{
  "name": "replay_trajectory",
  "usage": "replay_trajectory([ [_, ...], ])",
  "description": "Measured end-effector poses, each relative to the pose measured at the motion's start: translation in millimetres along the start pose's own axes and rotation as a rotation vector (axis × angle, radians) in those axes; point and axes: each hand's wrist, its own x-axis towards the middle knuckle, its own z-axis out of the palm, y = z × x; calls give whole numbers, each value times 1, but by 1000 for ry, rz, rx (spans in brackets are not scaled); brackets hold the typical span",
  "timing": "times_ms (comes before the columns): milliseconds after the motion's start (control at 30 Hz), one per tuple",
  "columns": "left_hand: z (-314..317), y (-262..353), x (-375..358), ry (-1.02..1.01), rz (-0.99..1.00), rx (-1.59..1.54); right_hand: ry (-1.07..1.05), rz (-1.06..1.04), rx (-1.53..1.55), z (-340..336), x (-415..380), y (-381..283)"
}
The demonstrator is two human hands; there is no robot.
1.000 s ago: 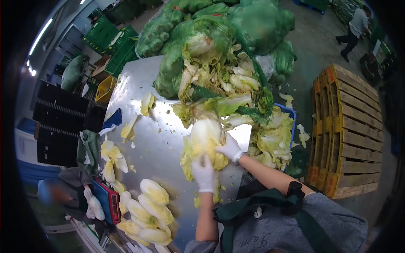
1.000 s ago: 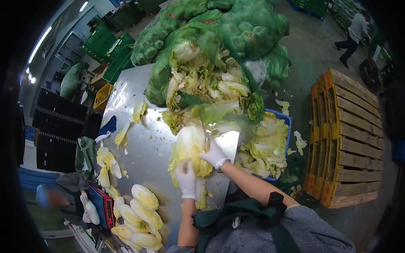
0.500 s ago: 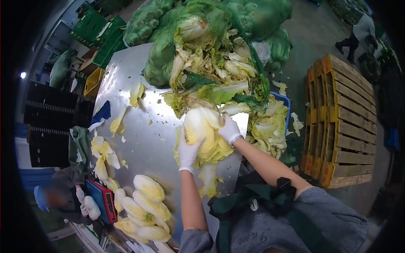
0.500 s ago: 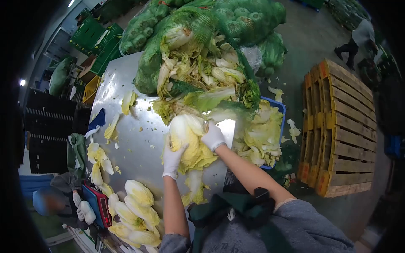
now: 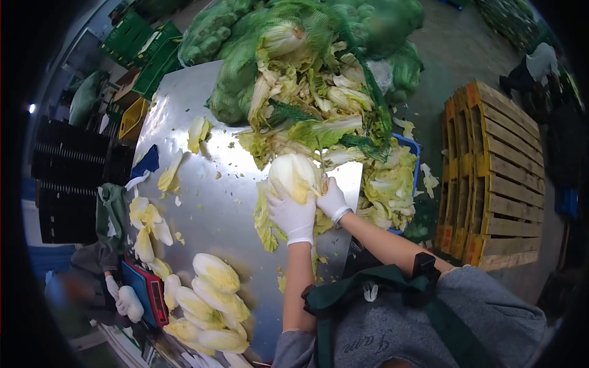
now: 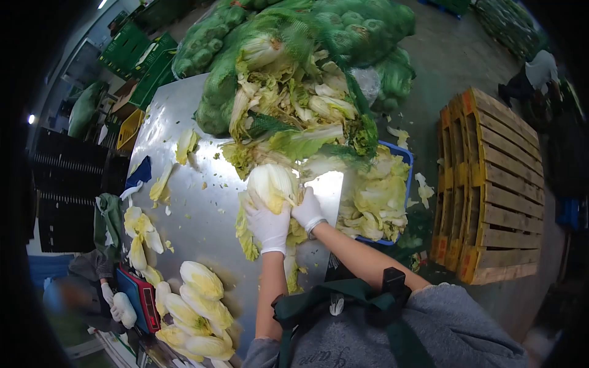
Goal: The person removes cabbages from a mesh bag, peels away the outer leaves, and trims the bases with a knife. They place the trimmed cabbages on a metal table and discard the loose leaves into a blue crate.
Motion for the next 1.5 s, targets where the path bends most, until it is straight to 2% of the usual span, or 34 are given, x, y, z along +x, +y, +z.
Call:
replay_trajectory([
  [100,-12,11,2,-23,-25,189,2,-31,-47,5,11,13],
  [233,-12,-1,20,-152,-80,-60,-56,-54,-86,6,16,9],
  [300,-18,-8,24,-181,-89,-136,-153,-76,-117,-4,17,-5],
  [400,-8,-37,34,-313,11,-781,-269,-133,-148,-33,10,-35],
  [500,-22,-38,24,-542,-214,-1127,-297,-240,-268,-75,9,-50],
  [533,-34,-37,22,-602,-241,-1110,-291,-285,-323,-93,13,-52],
  [600,-57,-35,17,-720,-294,-1072,-379,-183,-211,-139,24,-51],
  [633,-61,-35,13,-796,-323,-1110,-291,-298,-329,-145,37,-21],
  [667,-64,-35,8,-870,-355,-1150,-231,-477,-320,-159,34,-13],
  [733,-70,-35,-4,-986,-386,-1249,-91,-342,-278,-183,26,-6],
  [867,-63,-18,-35,-1140,-424,-1372,-26,-282,-333,-199,41,52],
  [967,-68,-4,-53,-1155,-484,-1508,169,10,-476,-209,60,91],
  [1000,-70,1,-53,-1150,-494,-1576,130,72,-570,-216,60,91],
  [1067,-64,9,-53,-989,-365,-1358,132,-278,-820,-215,43,74],
  [1100,-62,9,-57,-910,-312,-1245,48,-251,-568,-210,21,42],
  [1133,-53,12,-59,-766,-169,-1099,-30,-226,-313,-196,4,13],
  [1167,-39,15,-58,-620,-26,-949,-34,-339,-38,-170,-12,6],
  [1200,-29,18,-56,-471,116,-797,-94,-442,-63,-153,-31,-8],
  [1233,-25,20,-52,-450,139,-646,27,-708,-227,-121,-34,12],
  [1267,-22,21,-49,-428,158,-495,71,-812,-350,-106,-38,7],
  [1300,-22,20,-49,-407,173,-340,-59,-644,-326,-111,-37,2],
  [1367,-27,25,-48,-448,174,-277,-309,-313,-270,-122,-26,-8],
  [1400,-28,27,-49,-468,169,-248,-201,-411,-348,-125,-26,-6],
  [1500,-25,30,-48,-487,179,-146,-188,-458,-562,-138,-27,-19],
])
